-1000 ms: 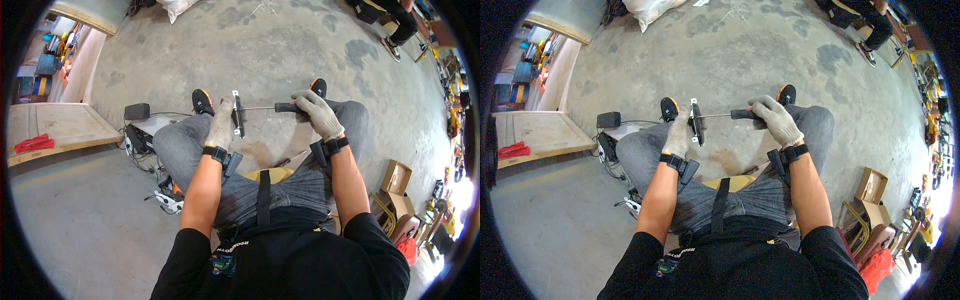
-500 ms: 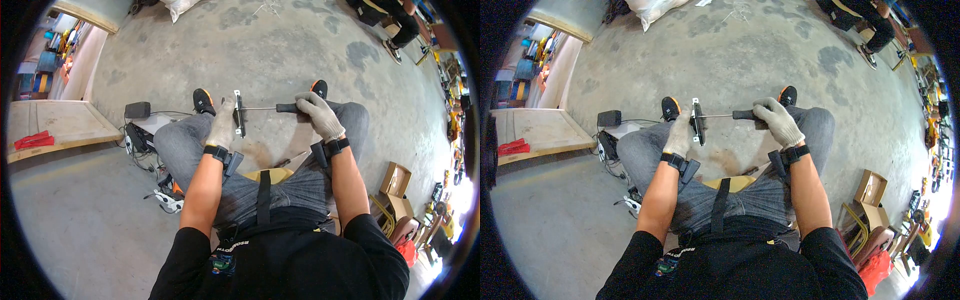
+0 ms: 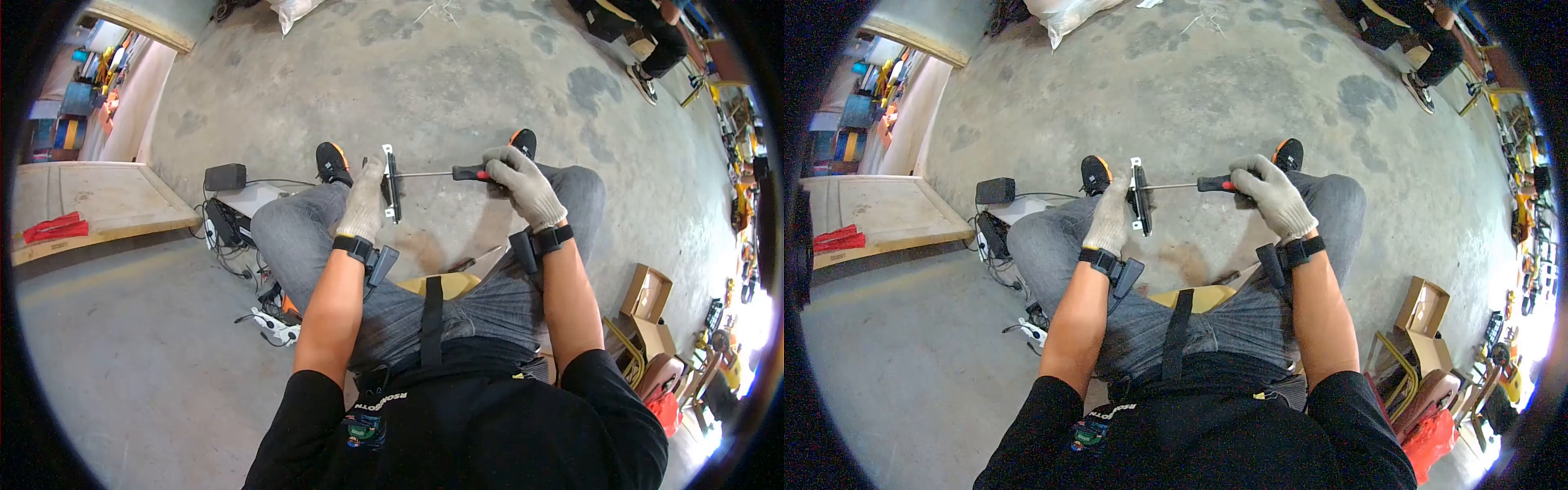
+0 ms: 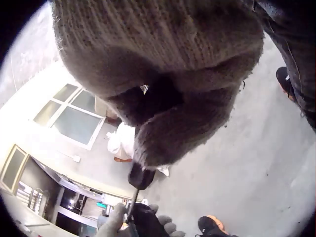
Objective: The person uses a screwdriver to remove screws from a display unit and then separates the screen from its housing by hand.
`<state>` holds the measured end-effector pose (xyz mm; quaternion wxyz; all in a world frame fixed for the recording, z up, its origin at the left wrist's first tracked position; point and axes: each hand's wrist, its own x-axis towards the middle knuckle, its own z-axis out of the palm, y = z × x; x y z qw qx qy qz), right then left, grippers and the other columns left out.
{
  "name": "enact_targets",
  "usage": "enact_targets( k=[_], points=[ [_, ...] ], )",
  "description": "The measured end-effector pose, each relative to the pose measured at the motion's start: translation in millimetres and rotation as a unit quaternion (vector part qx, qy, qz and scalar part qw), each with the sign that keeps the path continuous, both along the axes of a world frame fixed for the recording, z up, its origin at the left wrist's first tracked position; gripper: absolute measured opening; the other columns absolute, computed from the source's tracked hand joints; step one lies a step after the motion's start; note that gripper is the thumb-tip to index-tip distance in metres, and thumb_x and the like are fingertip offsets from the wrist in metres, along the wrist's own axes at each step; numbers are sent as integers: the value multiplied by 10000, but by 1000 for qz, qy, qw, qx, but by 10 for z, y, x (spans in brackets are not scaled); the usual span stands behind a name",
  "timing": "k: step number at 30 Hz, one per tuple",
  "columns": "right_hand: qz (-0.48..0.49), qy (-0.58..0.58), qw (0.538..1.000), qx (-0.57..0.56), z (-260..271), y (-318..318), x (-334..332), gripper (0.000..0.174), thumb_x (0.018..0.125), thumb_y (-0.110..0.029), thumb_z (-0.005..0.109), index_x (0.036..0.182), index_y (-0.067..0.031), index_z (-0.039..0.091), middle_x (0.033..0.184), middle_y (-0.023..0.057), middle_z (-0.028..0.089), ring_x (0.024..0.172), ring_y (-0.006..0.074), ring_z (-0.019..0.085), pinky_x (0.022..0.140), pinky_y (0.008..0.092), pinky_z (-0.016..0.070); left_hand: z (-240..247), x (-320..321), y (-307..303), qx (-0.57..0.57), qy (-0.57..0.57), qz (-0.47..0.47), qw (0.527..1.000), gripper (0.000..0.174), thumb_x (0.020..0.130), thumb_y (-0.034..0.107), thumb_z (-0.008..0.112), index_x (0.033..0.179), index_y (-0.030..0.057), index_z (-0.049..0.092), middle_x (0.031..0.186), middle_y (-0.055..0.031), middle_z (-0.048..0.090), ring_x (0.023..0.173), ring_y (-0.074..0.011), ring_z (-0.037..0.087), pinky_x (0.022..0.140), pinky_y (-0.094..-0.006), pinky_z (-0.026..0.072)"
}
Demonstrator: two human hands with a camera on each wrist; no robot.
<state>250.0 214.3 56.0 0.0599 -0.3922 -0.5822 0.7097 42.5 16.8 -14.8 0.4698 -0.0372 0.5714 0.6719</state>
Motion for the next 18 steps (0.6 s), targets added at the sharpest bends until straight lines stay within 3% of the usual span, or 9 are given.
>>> enact_targets(
  k=[7, 10, 12, 18],
  points=[
    [34, 35, 998, 49, -27, -19, 22, 374, 987, -262, 647, 1233, 19, 624, 948, 45, 629, 795, 111, 613, 753, 277, 542, -1, 7, -4, 3, 13, 2, 1000, 430, 990, 551, 638, 1038, 124, 651, 828, -18, 629, 708, -143, 625, 636, -318, 544],
    [-5, 15, 1000, -6, 21, -43, -14, 375, 984, -266, 651, 1228, 18, 625, 943, 48, 631, 782, 118, 619, 739, 286, 542, 7, 2, -7, -14, 16, -2, 1000, 430, 997, 547, 628, 1045, 121, 653, 825, -16, 625, 704, -138, 620, 635, -310, 537],
    [47, -33, 998, 13, 76, 5, 6, 368, 990, -279, 638, 1213, 14, 630, 933, 52, 635, 758, 126, 619, 715, 293, 538, 24, 9, -5, -22, 16, -3, 1000, 431, 1000, 546, 625, 1051, 119, 653, 822, -14, 622, 703, -134, 617, 633, -307, 532],
    [2, 0, 1000, -14, -56, 18, 33, 357, 1005, -293, 605, 1172, 21, 639, 927, 54, 638, 741, 129, 609, 692, 286, 528, 12, -10, -2, -46, 37, -10, 998, 419, 1008, 528, 624, 1066, 113, 649, 848, 0, 610, 713, -103, 587, 616, -291, 504]
  ],
)
